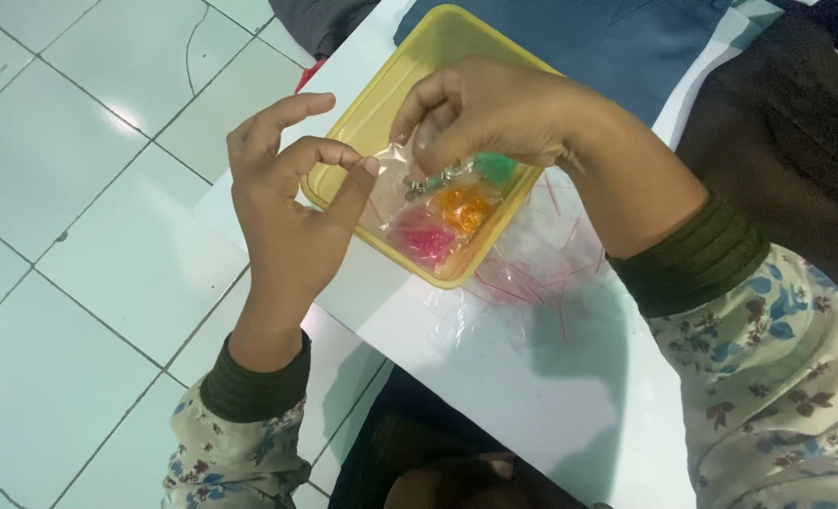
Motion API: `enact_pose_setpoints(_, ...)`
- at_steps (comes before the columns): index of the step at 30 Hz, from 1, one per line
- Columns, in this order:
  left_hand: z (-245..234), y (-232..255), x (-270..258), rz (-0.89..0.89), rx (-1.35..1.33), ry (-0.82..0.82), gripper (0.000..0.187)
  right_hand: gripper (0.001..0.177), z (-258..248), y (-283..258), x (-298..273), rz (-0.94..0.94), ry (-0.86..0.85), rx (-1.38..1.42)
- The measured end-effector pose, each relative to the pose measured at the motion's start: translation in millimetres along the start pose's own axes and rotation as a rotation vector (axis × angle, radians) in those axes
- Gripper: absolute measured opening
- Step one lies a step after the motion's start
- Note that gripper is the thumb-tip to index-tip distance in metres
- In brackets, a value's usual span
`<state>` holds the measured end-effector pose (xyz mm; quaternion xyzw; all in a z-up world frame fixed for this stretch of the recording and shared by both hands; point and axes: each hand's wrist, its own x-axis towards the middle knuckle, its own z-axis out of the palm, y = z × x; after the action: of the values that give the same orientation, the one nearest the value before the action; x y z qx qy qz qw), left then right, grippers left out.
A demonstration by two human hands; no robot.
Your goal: Packaging small decorative beads into plastic resealable bags
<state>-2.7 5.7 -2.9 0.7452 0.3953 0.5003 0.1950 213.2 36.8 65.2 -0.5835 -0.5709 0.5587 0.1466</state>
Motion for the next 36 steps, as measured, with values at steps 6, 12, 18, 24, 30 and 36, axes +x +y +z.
enact_pose_setpoints(6, 4.1, -1.8, -5.2, 0.125, 0.097, 0.016, 0.019, 0.039, 9.7, 34.5, 28.4, -0.09, 0.141, 0.456)
enact_pose_setpoints(12, -2.6, 9.7, 3.9, 0.032, 0.044, 0.023, 0.013, 0.02, 38.1, 10.3, 26.0, -0.03, 0.052, -0.023)
enact_pose_setpoints(18, 8.5, -2.9, 1.5, -0.102, -0.404, 0.021, 0.027, 0.031, 57.3, 27.0, 48.5, -0.273, 0.123, -0.148)
enact_pose_setpoints(24, 5.6, -9.9, 0.2, -0.121, -0.543, -0.007, 0.022, 0.031, 54.7, 25.1, 30.8, -0.367, 0.165, -0.117)
enact_pose_setpoints(30, 6.4, -18.9, -1.5, -0.112, -0.598, -0.03, 0.022, 0.05, 67.0, 28.9, 31.4, -0.649, 0.28, -0.556)
enact_pose_setpoints(36, 8.1, -14.2, -3.2, -0.127, -0.599, -0.018, 0.027, 0.009, 52.1, 18.6, 25.1, -0.193, 0.142, -0.863)
